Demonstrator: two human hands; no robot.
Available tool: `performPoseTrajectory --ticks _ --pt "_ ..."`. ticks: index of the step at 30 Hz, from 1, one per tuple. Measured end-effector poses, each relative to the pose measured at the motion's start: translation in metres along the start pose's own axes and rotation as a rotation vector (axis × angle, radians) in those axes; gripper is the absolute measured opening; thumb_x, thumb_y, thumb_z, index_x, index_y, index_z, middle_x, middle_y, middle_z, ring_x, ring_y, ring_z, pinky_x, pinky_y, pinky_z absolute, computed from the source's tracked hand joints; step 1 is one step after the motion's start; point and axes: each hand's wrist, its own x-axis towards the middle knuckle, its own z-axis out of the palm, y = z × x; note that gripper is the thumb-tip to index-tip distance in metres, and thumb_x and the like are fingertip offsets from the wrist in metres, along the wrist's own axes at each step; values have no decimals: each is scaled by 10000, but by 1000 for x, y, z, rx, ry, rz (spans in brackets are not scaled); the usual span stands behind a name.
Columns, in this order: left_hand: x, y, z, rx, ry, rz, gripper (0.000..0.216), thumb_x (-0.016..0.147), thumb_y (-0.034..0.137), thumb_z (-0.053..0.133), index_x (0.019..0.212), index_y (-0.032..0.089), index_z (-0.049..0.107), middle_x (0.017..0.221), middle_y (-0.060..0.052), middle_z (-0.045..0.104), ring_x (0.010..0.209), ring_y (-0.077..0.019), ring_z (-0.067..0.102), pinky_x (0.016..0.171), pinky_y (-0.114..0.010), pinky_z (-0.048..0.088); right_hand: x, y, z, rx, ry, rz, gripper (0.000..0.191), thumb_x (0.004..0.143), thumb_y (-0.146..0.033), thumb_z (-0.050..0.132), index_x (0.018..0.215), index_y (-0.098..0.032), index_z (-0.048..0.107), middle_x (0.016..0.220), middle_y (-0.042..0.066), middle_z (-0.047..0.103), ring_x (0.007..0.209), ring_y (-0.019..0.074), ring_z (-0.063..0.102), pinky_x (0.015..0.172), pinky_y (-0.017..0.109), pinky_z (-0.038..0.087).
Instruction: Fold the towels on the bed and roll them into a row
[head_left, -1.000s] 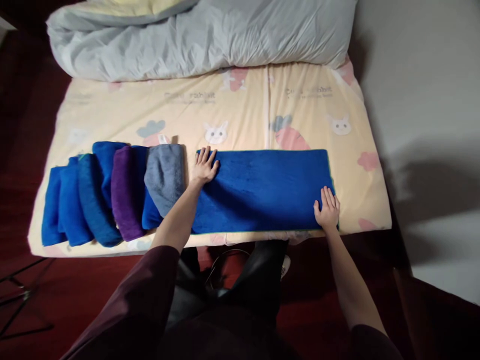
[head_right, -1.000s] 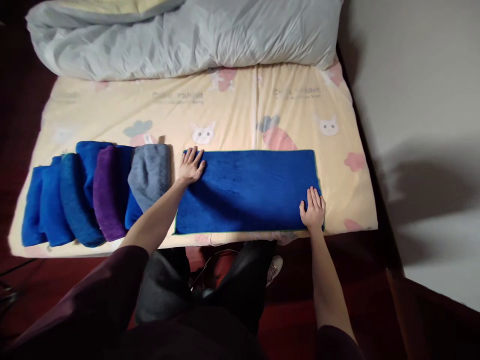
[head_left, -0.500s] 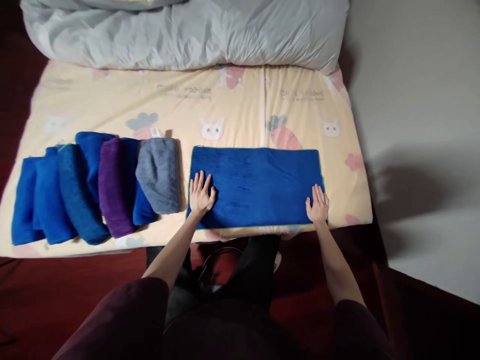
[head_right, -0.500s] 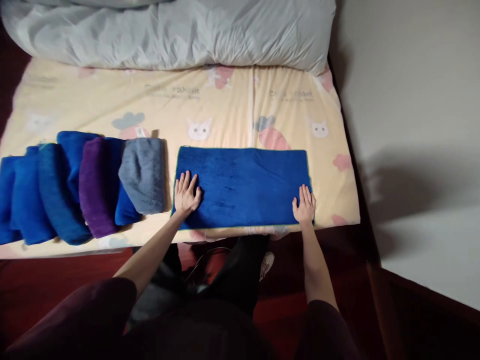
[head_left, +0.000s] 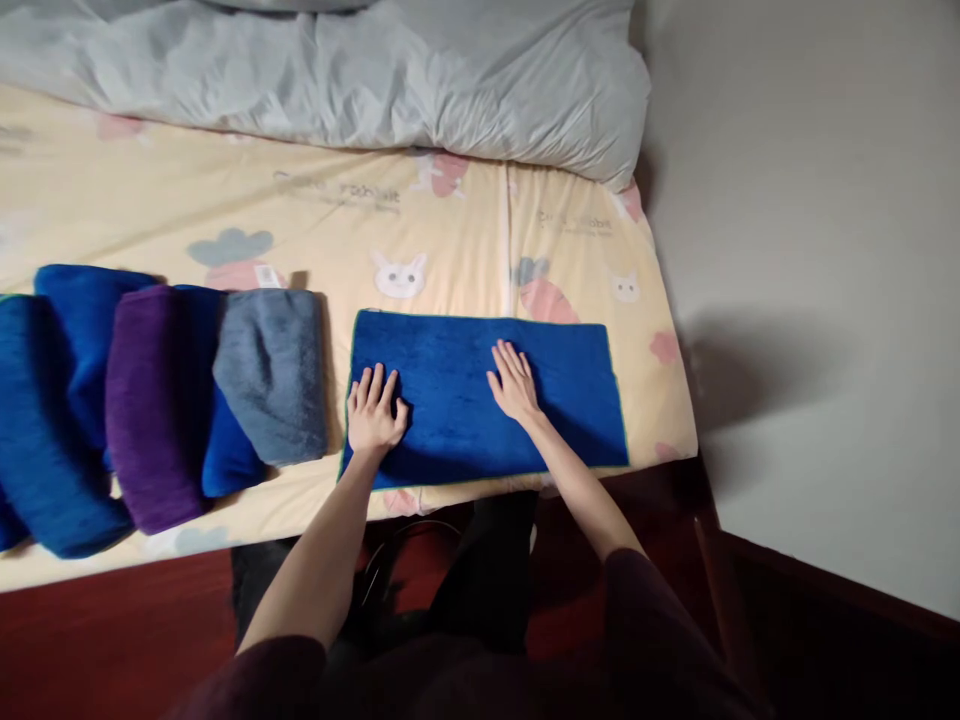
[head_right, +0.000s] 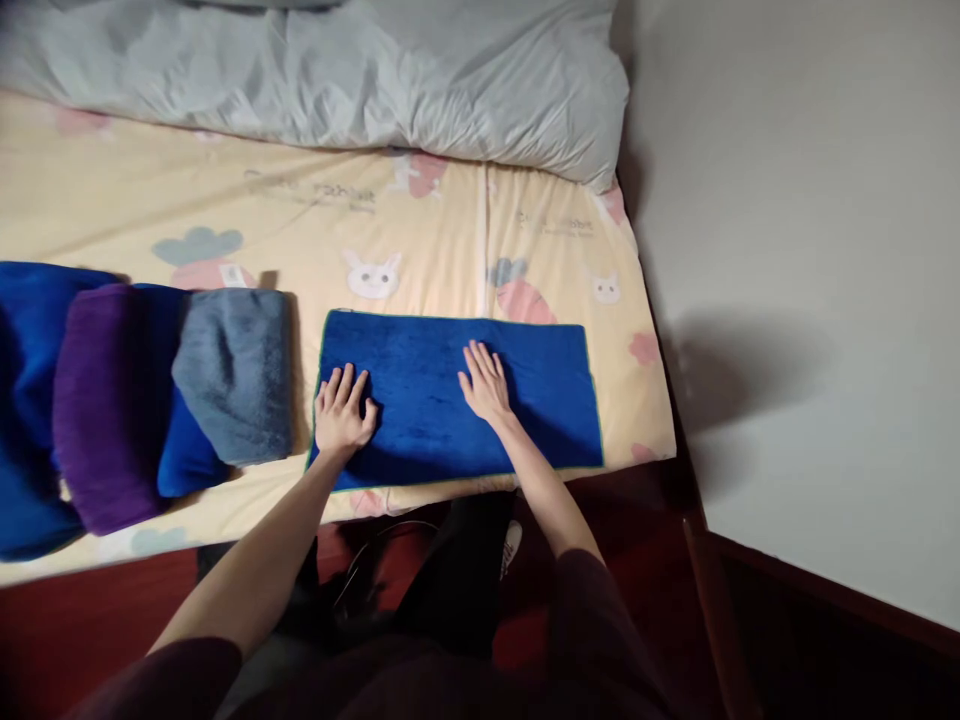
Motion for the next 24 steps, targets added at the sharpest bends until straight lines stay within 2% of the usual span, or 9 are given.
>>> performPoseTrajectory --ticks 1,3,7,9,11,15,21,24 --pt "0 -1 0 2 5 4 708 933 342 482 1628 245 388 1723 -54 257 1606 -321 193 1305 -590 123 11 4 1 8 -38 -51 581 1101 -394 306 1634 -165 345 1728 37 257 1615 184 180 1337 409 83" --pt "-1 -2 1 6 7 13 701 941 342 473 1630 251 382 1726 -50 252 1605 -321 195 1304 -593 133 24 32 -5 2 -73 -45 588 1100 -410 334 1632 -158 347 1727 43 259 1611 199 199 1334 417 84" --pt "-2 -3 2 -19 3 18 713 940 342 480 1639 265 364 1735 -34 224 1605 -346 184 1303 -612 117 29 126 -32 -59 4 287 613 1096 -401 291 1641 -123 318 1729 82 246 1616 218 184 1333 464 99" --pt "-2 -3 2 -40 3 14 716 941 344 479 1642 268 356 1739 -26 211 1607 -352 171 1306 -612 104 30 156 -43 -66 9 361 622 1092 -398 264 1660 -145 270 1738 69 221 1622 217 161 1334 491 96" --pt "-2 -2 2 -46 3 10 715 943 347 472 1644 273 350 1739 -21 210 1607 -349 171 1308 -611 102 28 168 -46 -72 -8 362 637 1090 -410 250 1671 -147 235 1748 67 183 1630 226 116 1335 509 79" --pt "-1 -1 1 -31 7 9 713 941 350 472 1641 283 355 1736 -19 227 1604 -341 191 1306 -612 112 8 169 -41 -102 -10 338 680 1093 -472 228 1673 -117 213 1751 92 158 1633 225 89 1336 492 63" --pt "0 2 -1 -43 -13 -11 703 939 351 474 1623 215 392 1737 -61 225 1602 -364 175 1299 -602 107 -10 199 -53 -142 -7 552 698 1094 -468 176 1666 -67 198 1743 136 167 1627 230 126 1328 492 82" --pt "0 4 -2 -12 -14 -18 688 932 346 482 1602 195 431 1717 -91 280 1597 -352 204 1294 -579 132 -22 189 -56 -174 1 490 692 1096 -459 178 1667 -69 197 1746 139 147 1633 239 80 1325 519 39"
